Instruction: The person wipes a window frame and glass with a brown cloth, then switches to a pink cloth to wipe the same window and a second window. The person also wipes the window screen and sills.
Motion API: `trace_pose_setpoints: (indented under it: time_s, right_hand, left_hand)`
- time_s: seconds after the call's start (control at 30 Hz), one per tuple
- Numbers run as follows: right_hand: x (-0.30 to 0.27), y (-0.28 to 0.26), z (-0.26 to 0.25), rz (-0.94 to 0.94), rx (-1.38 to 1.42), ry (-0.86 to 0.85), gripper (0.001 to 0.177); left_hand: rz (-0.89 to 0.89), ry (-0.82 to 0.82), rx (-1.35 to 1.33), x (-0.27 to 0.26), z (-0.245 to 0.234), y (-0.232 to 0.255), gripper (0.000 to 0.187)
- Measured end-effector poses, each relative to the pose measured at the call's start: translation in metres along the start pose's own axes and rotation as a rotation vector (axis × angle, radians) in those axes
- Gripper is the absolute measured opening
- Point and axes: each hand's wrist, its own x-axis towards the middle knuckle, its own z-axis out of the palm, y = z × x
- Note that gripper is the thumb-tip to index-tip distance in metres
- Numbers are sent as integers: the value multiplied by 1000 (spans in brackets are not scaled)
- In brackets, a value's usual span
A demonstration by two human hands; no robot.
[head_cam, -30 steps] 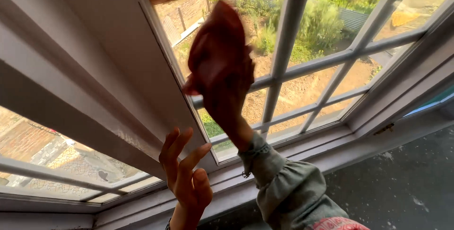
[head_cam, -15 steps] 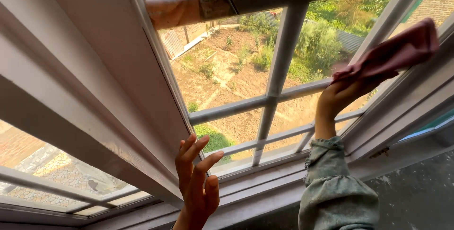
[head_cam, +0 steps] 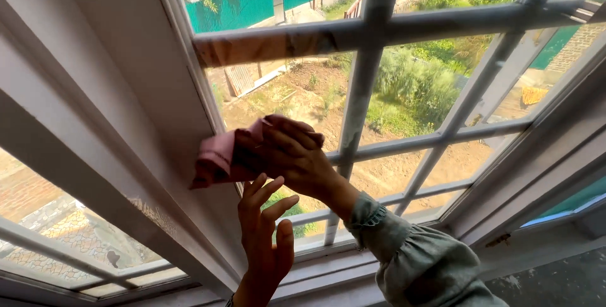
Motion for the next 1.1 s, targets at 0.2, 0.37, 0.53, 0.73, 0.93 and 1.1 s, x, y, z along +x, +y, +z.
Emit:
trace_pose_setpoints:
  time_s: [0.2,0.37,0.53,0.73,0.93,1.1]
  right_hand:
    - [-6,118,-127,105,-39,406,16]
    - [-131,278,-181,770,-87,868,49]
    - [-23,268,-185,376,-539,786,32]
    - [120,84,-116,50,-290,421,22]
    - [147,98,-74,-183,-170,88,54]
    - [127,193,-190,-91,-339,395,20]
  left_hand:
    - [7,50,41,18,41,-1,28]
    - [-48,-46,330,22,67,-14,81]
    - [-72,-104,446,18,74,-22,89]
    - [-105,-35,435,17,86,-24,87]
    - [-85,166,258,18,122,-9,66]
    - [-62,164,187,13,154,2,59]
